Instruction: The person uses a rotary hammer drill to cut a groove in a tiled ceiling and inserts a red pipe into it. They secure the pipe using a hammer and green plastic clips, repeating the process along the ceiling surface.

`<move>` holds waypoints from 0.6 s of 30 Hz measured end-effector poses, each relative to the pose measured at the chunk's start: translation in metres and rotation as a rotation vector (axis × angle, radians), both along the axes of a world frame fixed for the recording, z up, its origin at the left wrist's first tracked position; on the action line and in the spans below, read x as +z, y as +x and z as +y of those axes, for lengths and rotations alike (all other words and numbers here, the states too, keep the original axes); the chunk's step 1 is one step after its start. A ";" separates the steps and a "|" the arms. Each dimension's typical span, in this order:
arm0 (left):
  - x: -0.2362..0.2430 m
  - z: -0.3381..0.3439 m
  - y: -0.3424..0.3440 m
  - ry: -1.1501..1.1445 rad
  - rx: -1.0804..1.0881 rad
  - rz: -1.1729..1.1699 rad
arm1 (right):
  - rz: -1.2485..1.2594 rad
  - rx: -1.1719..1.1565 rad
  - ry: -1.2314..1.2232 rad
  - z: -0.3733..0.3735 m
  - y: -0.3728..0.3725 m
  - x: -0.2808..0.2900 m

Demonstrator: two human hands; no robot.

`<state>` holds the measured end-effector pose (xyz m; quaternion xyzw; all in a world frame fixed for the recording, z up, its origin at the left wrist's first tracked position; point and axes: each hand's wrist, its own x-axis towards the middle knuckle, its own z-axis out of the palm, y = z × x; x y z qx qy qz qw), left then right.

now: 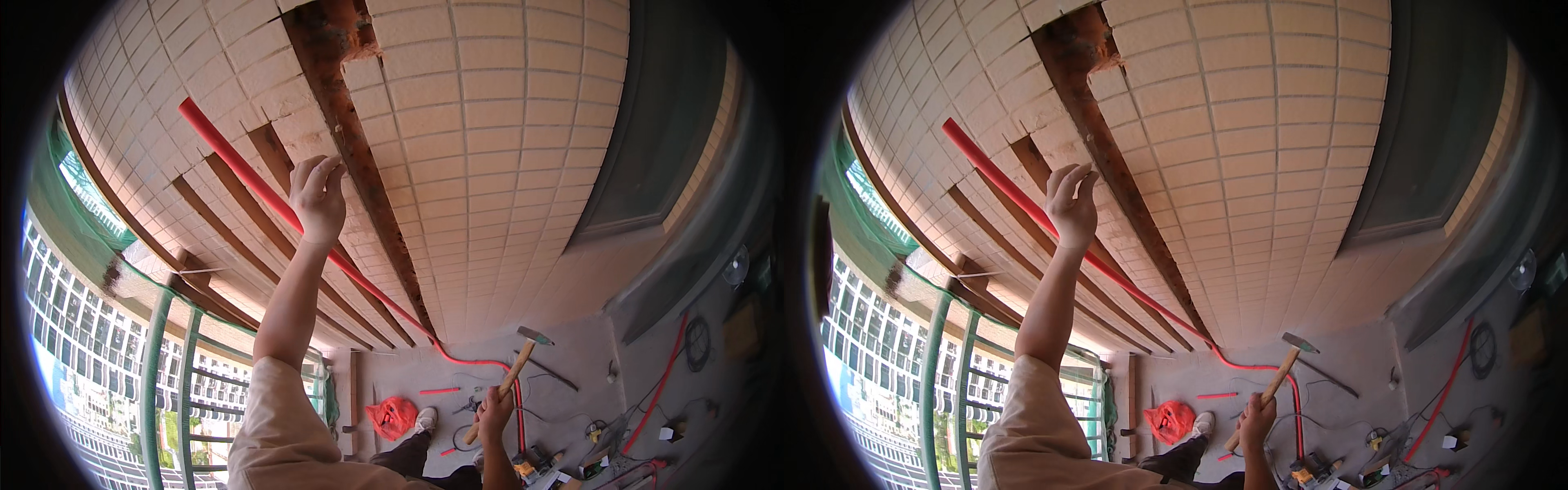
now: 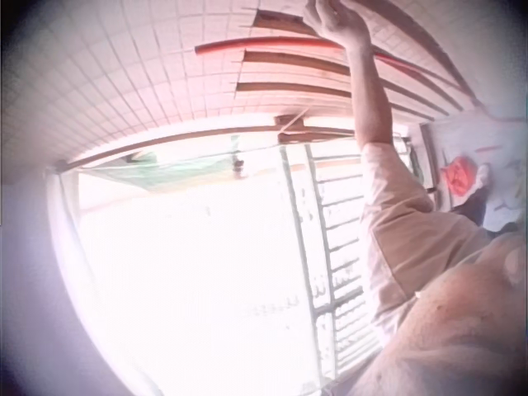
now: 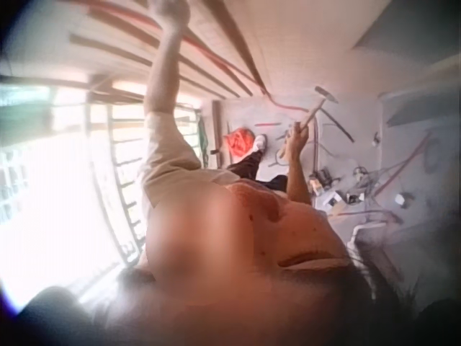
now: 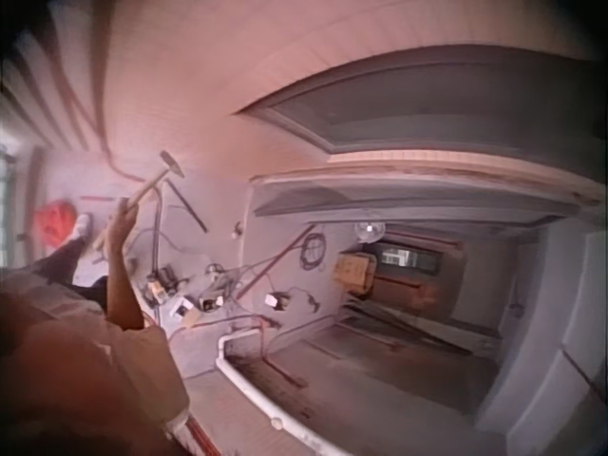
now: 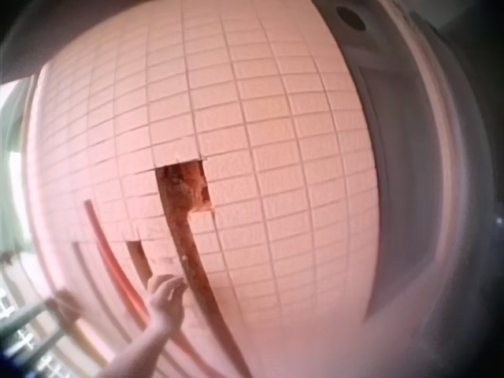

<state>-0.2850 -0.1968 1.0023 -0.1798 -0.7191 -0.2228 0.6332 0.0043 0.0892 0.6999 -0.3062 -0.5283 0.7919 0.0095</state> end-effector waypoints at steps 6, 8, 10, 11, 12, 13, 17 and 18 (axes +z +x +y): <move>0.001 0.001 -0.021 -0.307 0.141 0.047 | 0.004 0.023 0.014 -0.002 -0.009 -0.008; 0.002 -0.006 -0.027 -0.371 0.212 0.050 | 0.024 0.068 0.030 -0.006 -0.012 -0.013; 0.000 -0.009 -0.030 -0.417 0.240 0.073 | 0.032 0.104 0.038 -0.014 -0.016 -0.011; -0.001 -0.007 -0.032 -0.423 0.244 0.082 | 0.036 0.107 0.044 -0.016 -0.020 -0.005; -0.003 -0.006 -0.033 -0.428 0.249 0.091 | 0.041 0.111 0.049 -0.019 -0.025 0.000; -0.003 -0.006 -0.034 -0.432 0.261 0.102 | 0.063 0.115 0.049 -0.025 -0.032 0.002; -0.006 -0.006 -0.035 -0.449 0.202 0.110 | 0.242 0.159 0.179 -0.053 -0.064 0.009; -0.001 -0.007 -0.032 -0.454 0.189 0.117 | 0.318 0.214 0.218 -0.061 -0.075 0.018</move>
